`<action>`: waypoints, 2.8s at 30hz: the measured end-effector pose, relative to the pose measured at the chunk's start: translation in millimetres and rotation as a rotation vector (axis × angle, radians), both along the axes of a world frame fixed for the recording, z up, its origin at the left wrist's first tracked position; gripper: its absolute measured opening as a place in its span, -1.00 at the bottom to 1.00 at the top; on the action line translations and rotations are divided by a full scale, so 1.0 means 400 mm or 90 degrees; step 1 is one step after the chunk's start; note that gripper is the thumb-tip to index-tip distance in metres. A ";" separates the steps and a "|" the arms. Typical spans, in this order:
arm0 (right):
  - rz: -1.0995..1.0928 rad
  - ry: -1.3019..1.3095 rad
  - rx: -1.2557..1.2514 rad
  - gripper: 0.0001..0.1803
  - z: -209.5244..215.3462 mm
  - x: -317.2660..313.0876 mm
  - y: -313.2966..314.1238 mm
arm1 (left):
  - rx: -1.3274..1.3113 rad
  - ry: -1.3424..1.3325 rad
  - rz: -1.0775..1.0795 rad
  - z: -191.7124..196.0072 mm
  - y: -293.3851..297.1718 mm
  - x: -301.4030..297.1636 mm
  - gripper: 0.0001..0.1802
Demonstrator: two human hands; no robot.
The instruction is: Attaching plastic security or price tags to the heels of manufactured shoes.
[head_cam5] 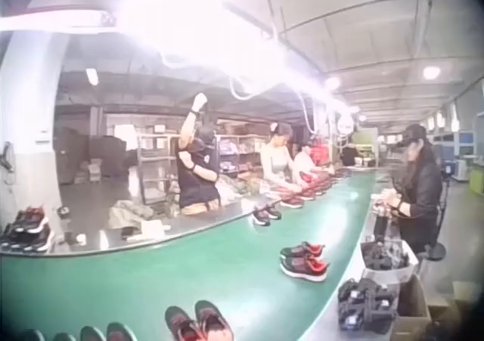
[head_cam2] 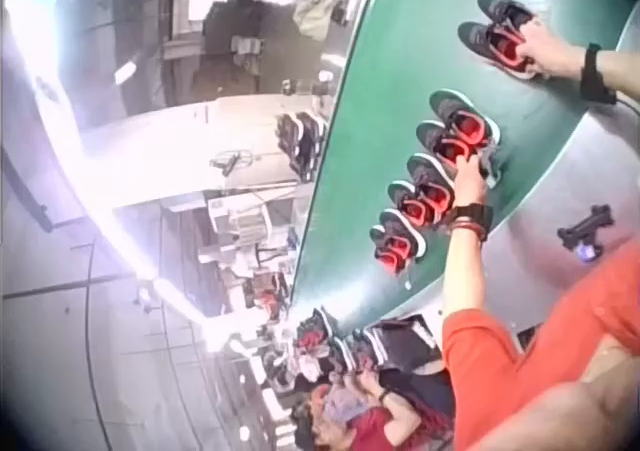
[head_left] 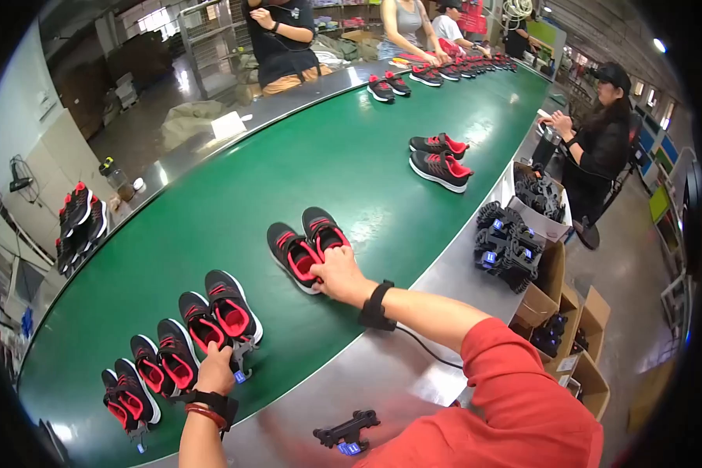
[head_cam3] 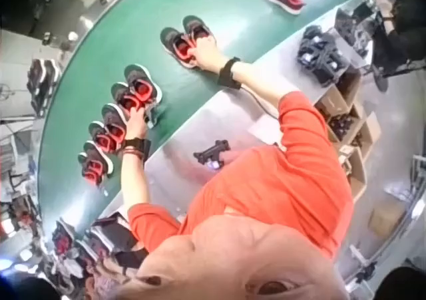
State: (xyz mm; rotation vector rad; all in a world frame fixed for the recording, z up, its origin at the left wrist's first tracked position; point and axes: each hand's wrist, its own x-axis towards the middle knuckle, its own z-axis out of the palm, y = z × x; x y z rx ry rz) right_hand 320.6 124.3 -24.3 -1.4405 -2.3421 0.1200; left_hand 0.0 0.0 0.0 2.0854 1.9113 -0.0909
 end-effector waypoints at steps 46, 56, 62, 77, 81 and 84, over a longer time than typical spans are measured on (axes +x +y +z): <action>-0.014 0.660 -0.723 -0.66 -0.036 -0.058 -0.316 | 0.281 -0.360 -0.097 -0.089 0.044 0.228 -0.84; 0.101 0.598 -0.750 -0.70 -0.015 -0.051 -0.218 | 0.273 -0.128 -0.175 -0.048 0.029 0.267 -0.53; 0.248 0.465 -0.271 -0.74 -0.023 -0.075 -0.159 | 0.276 -0.091 -0.178 -0.049 0.009 0.205 -0.47; 0.396 -0.011 0.045 -0.68 -0.014 -0.046 -0.042 | 0.112 -0.183 -0.058 -0.052 -0.005 0.178 -0.80; 0.386 -0.061 0.103 -0.72 0.019 -0.067 -0.055 | 0.109 -0.176 -0.045 -0.048 -0.008 0.170 -0.81; 0.388 -0.073 0.094 -0.74 0.018 -0.080 -0.059 | 0.106 -0.173 -0.047 -0.056 -0.006 0.169 -0.80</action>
